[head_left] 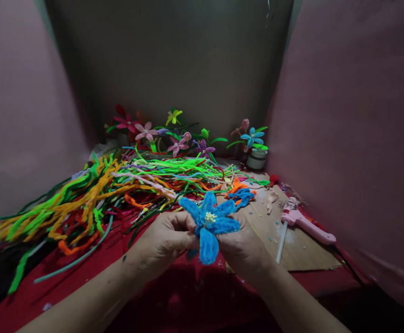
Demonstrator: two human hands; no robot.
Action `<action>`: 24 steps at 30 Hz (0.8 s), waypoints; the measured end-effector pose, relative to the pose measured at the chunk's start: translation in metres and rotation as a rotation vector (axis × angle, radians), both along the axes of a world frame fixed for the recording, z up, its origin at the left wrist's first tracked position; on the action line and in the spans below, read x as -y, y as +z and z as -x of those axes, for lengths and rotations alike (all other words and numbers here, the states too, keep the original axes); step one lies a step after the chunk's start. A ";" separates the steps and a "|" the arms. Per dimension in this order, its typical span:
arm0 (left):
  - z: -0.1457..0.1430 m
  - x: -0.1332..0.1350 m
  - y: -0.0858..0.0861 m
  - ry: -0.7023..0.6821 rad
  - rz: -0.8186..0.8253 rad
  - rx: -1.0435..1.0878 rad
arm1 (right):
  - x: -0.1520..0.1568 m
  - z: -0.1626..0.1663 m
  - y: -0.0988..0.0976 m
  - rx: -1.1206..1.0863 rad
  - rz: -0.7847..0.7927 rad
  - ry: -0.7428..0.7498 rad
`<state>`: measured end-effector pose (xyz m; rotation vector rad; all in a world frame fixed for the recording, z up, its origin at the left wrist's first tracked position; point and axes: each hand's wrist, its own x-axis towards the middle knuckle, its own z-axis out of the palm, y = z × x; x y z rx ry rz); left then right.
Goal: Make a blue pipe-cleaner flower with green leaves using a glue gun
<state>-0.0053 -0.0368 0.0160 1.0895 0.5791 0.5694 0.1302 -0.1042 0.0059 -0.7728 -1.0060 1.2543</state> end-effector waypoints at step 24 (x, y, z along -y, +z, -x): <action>0.013 0.017 0.038 0.709 -1.943 -0.260 | -0.003 0.009 0.009 0.817 -0.430 -0.652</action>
